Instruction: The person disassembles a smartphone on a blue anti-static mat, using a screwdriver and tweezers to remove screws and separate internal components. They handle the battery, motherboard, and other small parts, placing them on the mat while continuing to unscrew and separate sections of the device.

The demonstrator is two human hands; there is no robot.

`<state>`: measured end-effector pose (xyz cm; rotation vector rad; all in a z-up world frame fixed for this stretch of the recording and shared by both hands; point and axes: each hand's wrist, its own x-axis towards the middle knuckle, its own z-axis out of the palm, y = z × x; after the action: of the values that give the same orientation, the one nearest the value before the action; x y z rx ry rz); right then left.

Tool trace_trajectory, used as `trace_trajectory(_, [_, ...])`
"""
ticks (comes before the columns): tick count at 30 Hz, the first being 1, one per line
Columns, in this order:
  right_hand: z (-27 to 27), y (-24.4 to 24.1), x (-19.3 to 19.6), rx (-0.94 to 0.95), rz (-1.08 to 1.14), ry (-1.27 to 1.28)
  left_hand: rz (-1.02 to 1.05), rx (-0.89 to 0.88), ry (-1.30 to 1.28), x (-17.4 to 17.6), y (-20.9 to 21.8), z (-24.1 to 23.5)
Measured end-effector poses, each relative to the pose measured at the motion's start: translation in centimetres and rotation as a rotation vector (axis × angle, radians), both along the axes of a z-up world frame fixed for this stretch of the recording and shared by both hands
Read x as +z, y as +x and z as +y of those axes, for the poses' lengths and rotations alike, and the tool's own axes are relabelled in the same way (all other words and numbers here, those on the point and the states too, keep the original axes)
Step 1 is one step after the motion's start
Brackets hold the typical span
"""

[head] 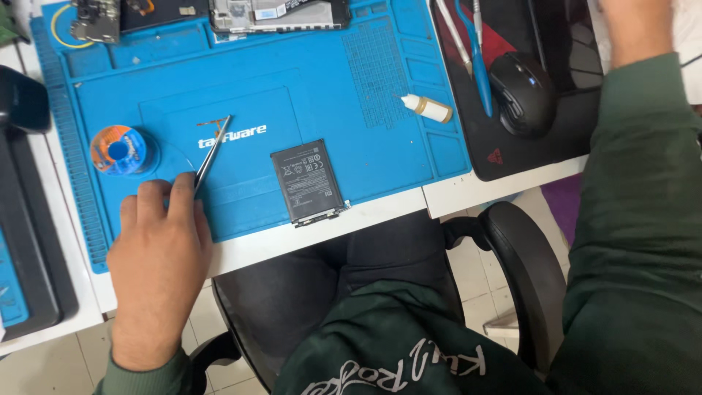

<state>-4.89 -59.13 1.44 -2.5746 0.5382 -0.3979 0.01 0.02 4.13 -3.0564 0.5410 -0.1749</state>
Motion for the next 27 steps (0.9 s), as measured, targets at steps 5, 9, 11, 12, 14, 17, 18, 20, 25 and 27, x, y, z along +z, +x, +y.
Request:
trace_trajectory(5, [-0.9, 4.0, -1.3, 0.046, 0.076, -0.005, 0.013, -0.176, -0.199, 4.5, -2.0, -2.0])
trace_trajectory(9, [-0.3, 6.3, -3.4, 0.098, 0.130, 0.012, 0.327, -0.788, -0.467, 9.2, -6.6, -6.3])
trace_trajectory(11, [0.2, 6.9, -4.5, 0.122, 0.167, 0.015, 0.058, -1.167, -0.545, 8.0, -6.9, -8.1])
trace_trajectory(12, [0.4, 6.8, -5.0, 0.134, 0.190, 0.015, 0.098, -1.193, -0.598, 7.6, -7.3, -7.8])
trace_trajectory(14, [0.4, 6.3, -5.6, 0.145, 0.232, 0.003, 0.170, -1.261, -0.712, 6.3, -7.4, -6.5])
trace_trajectory(17, [0.6, 7.2, -6.4, 0.136, 0.238, -0.006, 0.655, -1.406, -1.153, 4.6, -4.2, -4.2])
trace_trajectory(18, [0.7, 6.5, -7.0, 0.135, 0.258, 0.000, 0.848, -1.421, -1.307, 4.7, -3.9, -3.8])
trace_trajectory(20, [1.1, 8.0, -7.4, 0.158, 0.271, -0.002, 0.655, -0.965, -1.165, 6.0, -2.8, -2.9])
trace_trajectory(25, [-0.4, 8.6, -6.6, 0.211, 0.332, -0.013, 0.406, -0.368, -0.856, 5.2, 2.3, -3.1])
trace_trajectory(27, [-0.8, 8.5, -6.3, 0.220, 0.354, -0.019, 0.406, -0.299, -0.747, 3.6, 3.5, -2.8])
